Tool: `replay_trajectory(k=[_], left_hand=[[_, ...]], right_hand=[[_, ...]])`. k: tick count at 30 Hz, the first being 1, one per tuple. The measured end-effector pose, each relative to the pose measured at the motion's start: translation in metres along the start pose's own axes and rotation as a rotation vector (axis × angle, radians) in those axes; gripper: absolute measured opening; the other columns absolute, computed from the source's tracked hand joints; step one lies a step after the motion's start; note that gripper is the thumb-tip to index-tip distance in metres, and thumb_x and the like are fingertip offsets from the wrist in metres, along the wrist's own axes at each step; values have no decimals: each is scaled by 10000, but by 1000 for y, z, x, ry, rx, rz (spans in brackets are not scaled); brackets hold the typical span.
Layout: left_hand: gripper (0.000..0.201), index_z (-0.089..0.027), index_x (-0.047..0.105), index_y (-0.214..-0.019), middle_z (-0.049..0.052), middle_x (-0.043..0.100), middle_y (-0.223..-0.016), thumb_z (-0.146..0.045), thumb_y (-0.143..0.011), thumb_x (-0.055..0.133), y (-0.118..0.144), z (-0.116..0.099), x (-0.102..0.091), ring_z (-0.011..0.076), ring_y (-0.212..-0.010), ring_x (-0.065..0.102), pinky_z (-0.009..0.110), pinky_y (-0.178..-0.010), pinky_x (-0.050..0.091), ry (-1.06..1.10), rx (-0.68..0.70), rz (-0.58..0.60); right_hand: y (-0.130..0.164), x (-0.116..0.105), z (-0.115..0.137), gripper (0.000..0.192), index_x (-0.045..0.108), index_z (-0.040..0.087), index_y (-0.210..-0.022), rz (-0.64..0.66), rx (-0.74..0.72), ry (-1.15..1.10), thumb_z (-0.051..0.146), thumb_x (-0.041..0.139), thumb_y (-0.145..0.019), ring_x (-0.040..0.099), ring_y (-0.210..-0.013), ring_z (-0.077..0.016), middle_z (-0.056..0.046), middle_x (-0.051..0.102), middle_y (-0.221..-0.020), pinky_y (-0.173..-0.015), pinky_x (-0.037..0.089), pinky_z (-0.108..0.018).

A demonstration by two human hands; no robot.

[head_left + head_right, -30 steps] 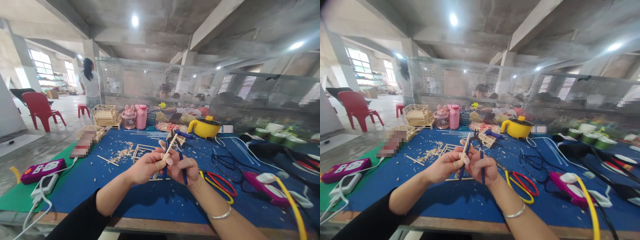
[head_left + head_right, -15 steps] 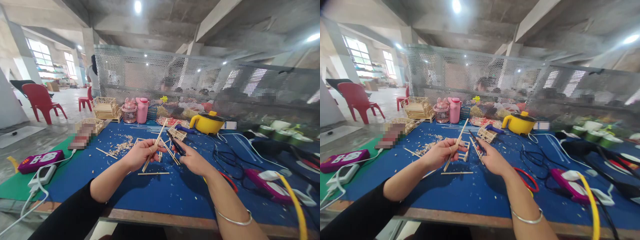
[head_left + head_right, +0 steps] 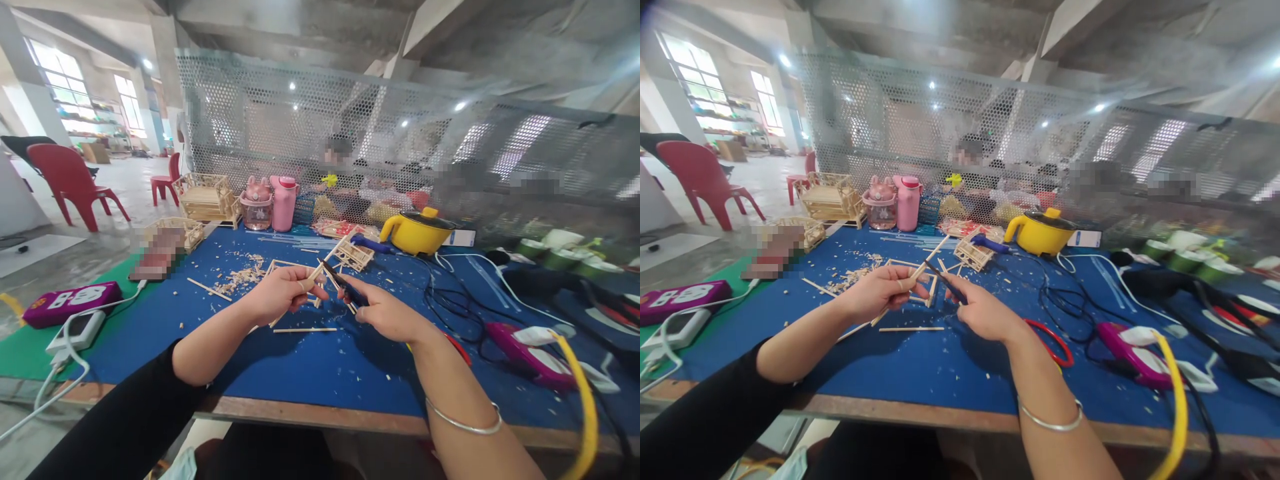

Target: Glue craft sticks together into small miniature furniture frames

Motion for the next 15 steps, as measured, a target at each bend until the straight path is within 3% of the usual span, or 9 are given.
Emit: replay_trajectory(k=[8, 15], left_hand=[[183, -117, 644, -820, 59, 661, -736, -288, -754, 634, 2, -1, 2, 14, -405, 303, 177, -397, 189, 28, -33, 4], [185, -133, 636, -833, 49, 657, -747, -309, -782, 603, 1, 1, -1, 15, -406, 301, 177, -399, 199, -8, -8, 36]], right_hand=[[-1, 2, 3, 754, 483, 192, -1304, 27, 10, -56, 58, 429, -563, 515, -802, -157, -13, 607, -902, -747, 427, -277], [-4, 6, -2, 661, 541, 185, -1203, 1, 1, -66, 60, 437, -562, 489, -741, -142, 0, 569, -833, -698, 410, -258]])
Point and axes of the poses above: each hand's wrist, its own y-axis away from the middle knuckle, its own x-axis out of the palm, z = x × y, the point moved 2 cm from there along -y, towards the middle knuckle
